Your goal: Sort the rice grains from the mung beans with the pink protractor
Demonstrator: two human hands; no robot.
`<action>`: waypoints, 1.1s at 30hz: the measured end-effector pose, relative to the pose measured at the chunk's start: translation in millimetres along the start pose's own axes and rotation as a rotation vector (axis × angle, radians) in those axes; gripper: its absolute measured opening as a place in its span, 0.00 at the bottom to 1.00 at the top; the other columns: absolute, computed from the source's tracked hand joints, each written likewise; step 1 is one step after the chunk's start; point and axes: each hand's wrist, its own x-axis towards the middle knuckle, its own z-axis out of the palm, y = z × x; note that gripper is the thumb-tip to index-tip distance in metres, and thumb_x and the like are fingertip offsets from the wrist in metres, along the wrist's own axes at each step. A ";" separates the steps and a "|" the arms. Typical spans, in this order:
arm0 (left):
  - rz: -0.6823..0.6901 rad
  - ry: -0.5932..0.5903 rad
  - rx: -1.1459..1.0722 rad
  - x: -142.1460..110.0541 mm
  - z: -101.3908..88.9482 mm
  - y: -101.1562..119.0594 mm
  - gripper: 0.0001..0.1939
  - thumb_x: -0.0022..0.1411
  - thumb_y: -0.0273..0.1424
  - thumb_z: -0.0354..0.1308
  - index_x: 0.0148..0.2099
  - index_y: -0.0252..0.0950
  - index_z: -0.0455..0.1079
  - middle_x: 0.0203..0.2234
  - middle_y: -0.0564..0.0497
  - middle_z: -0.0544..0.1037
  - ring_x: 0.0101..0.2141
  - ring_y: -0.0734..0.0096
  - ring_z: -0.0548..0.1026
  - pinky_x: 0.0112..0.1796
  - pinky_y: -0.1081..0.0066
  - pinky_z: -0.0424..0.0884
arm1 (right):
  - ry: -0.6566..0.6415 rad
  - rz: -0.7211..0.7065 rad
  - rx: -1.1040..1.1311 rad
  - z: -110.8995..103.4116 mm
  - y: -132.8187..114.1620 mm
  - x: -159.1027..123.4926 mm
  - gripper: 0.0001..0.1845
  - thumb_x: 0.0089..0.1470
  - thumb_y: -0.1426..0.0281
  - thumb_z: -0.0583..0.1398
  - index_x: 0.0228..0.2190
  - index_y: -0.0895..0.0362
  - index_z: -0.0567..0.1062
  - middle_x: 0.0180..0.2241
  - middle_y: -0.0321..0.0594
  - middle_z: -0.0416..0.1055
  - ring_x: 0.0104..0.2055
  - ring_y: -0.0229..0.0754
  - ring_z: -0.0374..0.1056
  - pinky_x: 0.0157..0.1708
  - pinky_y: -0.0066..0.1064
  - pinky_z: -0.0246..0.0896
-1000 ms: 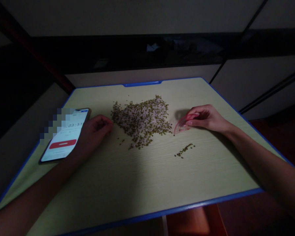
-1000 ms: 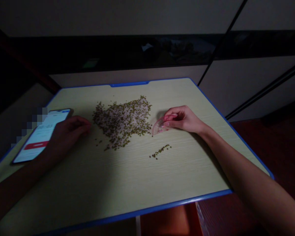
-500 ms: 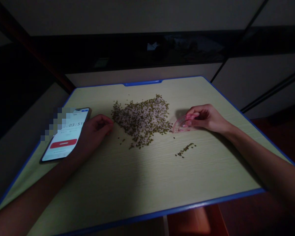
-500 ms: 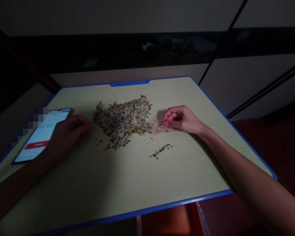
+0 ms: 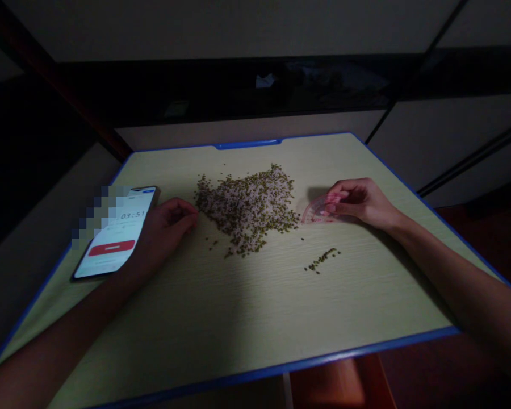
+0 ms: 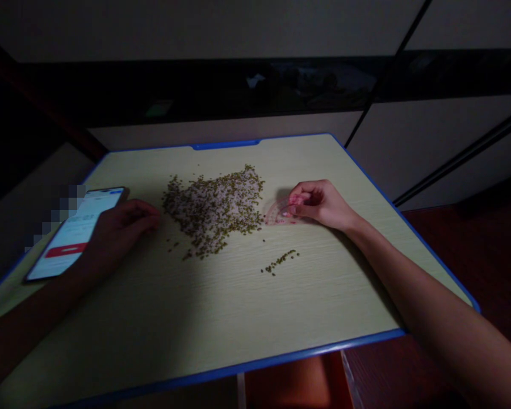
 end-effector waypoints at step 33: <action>-0.003 -0.001 -0.005 -0.5 0.7 -0.3 0.04 0.47 0.31 0.55 0.27 0.37 0.65 0.18 0.59 0.67 0.21 0.79 0.64 0.25 0.75 0.59 | 0.125 -0.057 -0.019 6.6 -1.0 3.2 0.11 0.35 0.71 0.67 0.22 0.57 0.69 0.17 0.33 0.66 0.18 0.32 0.62 0.18 0.26 0.57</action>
